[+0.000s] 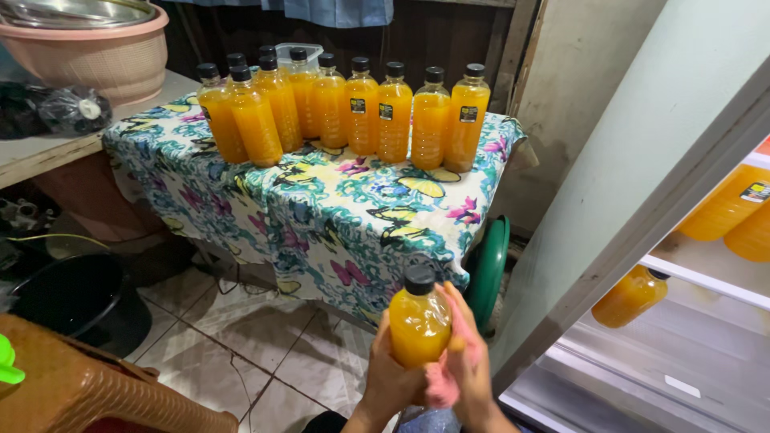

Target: The person wipes multiple bottles of orange liquid with a pink cloth and places them one by one into an open refrigerator. The person handles the bottles individually, wiping them before arranging them on the shelves.

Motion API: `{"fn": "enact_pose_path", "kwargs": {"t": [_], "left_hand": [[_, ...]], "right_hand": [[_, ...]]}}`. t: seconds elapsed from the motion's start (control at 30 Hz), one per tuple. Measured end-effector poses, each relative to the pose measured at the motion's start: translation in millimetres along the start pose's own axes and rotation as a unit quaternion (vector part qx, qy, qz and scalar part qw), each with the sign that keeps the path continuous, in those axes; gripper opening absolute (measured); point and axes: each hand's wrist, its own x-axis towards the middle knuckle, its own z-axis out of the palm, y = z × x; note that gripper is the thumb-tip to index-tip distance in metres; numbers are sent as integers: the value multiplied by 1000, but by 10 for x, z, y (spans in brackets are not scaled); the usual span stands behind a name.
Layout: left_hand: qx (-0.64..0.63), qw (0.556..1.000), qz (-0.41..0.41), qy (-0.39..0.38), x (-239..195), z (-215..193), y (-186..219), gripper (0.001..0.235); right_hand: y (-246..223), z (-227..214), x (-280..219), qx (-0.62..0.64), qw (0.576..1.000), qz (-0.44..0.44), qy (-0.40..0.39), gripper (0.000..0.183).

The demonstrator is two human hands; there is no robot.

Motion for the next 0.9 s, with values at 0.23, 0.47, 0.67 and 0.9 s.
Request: {"fn": "enact_pose_path", "kwargs": {"t": [0.23,0.47,0.67,0.9], "left_hand": [[35,997,42,-50,-4,-156,-195,63],[-133,970,-69,-192,-70,-266,-221,63],[-149,955,-82,-243,-1,-347,-239,70],[31,998,0,-60,46,-196,-20,66]], "right_hand": [[-271,-22,181,-383,908,-149,-77,86],[-374,-209,681,34,941,145,-304,70],[-203,-297,632,79,947,180,-252,45],[-240,-193,531,-77,992,88,-39,30]]}}
